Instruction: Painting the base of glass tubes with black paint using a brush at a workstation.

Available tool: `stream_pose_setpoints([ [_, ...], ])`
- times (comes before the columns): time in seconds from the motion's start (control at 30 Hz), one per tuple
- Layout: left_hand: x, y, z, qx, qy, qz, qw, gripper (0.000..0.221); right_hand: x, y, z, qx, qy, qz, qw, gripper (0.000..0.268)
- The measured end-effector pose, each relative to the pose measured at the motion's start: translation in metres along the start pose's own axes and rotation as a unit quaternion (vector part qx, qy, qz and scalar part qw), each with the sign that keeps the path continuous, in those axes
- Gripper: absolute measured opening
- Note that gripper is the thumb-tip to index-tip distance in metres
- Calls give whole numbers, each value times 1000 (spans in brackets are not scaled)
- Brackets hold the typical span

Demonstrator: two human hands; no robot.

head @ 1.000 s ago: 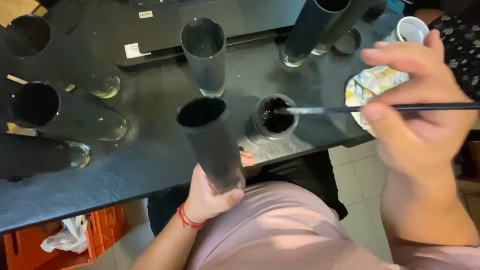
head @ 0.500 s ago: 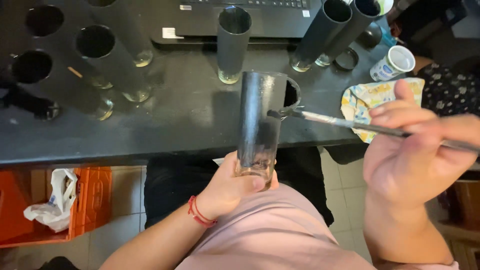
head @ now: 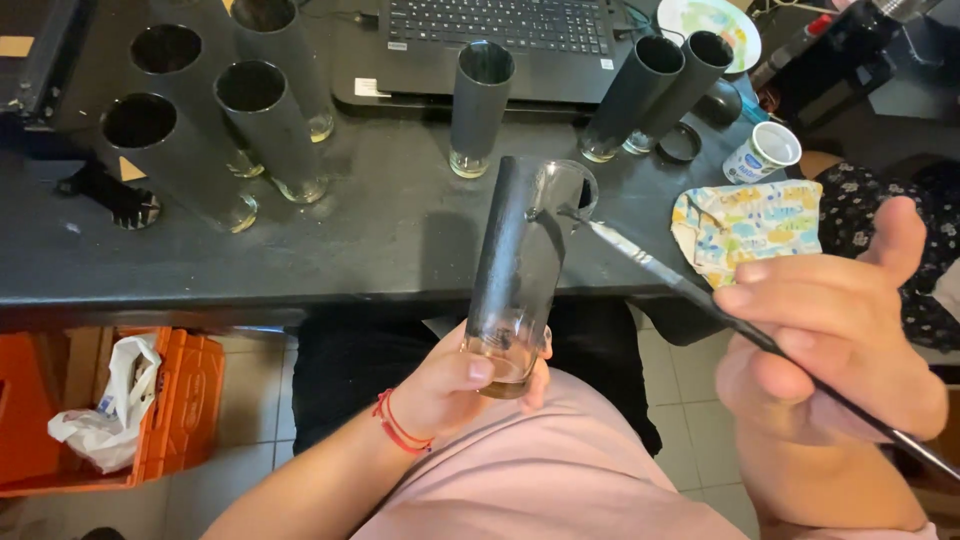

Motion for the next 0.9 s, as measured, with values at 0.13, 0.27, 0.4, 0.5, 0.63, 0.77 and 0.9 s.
stream_pose_setpoints([
  [0.13, 0, -1, 1, 2, -20, -4, 1000, 55, 9, -12, 21, 96, 7, 111, 989, 40],
  [0.27, -8, 0, 4, -10, -91, -73, 993, 54, 6, -18, 42, 193, 6, 282, 940, 32],
  [0.4, -12, -1, 4, 4, -128, -119, 985, 39, -1, -24, 33, 153, -70, 264, 950, 30],
  [0.5, -5, -2, -4, 9, -165, -120, 979, 38, -2, -33, 21, 149, 30, 250, 956, 30],
  [0.63, -5, -2, -11, 16, -176, -141, 974, 30, 14, -39, 14, 125, -10, 245, 961, 23],
  [0.77, -9, 0, -11, 6, -182, -201, 963, 18, 17, -28, 30, 140, -66, 351, 924, 33],
  [0.9, 1, -1, -21, -32, -142, -230, 962, 26, 5, -22, 30, 153, -87, 370, 912, 25],
])
Point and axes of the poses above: each hand's wrist, its own y-axis away from the middle knuckle, its own x-axis out of the palm, z = x × y, the point moved 3 cm from there along -y, towards the middle knuckle, and after that the axes turned 11 degrees about -y, right-handed, at the moved point
